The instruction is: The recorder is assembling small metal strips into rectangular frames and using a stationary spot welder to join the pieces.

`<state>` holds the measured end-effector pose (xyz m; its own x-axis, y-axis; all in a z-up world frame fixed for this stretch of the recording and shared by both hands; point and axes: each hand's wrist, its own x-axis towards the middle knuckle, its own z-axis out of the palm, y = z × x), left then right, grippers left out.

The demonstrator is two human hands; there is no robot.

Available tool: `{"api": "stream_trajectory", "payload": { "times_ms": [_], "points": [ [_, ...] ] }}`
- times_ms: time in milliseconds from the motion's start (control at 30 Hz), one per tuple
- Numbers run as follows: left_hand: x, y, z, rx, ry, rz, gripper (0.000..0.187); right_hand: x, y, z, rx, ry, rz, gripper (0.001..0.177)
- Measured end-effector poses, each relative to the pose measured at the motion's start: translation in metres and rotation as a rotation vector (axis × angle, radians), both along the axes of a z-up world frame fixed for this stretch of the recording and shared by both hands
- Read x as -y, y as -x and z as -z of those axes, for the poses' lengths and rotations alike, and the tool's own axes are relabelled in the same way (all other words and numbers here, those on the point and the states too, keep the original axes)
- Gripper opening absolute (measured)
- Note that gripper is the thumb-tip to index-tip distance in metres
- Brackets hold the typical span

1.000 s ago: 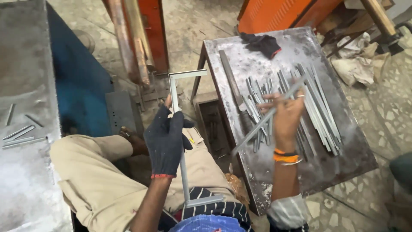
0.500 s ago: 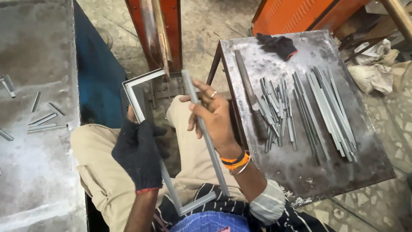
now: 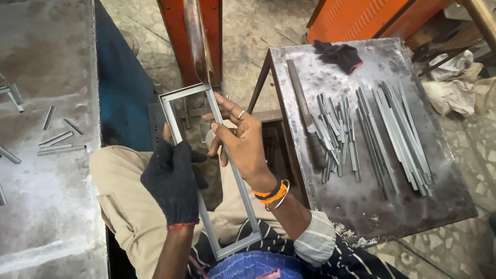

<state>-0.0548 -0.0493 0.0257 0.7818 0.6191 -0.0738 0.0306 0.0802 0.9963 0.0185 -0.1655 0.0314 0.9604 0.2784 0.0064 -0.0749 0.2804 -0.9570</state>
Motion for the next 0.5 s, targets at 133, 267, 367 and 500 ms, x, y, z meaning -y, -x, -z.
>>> {"api": "stream_trajectory", "payload": {
  "times_ms": [133,267,367,500],
  "points": [
    [-0.003,0.0,0.014,0.095,-0.197,0.008,0.048,-0.001,-0.001,0.0,0.0,0.009,-0.005,0.058],
    [-0.002,-0.001,-0.004,0.017,-0.011,0.011,0.048,-0.003,0.0,0.001,0.0,0.019,-0.003,0.059],
    [-0.003,0.0,-0.005,0.001,0.029,0.019,0.047,-0.002,0.001,0.0,0.004,0.035,0.003,0.059],
    [-0.005,-0.001,0.001,0.009,0.045,0.011,0.047,-0.002,0.003,0.001,0.026,0.076,-0.001,0.059]
  ]
}}
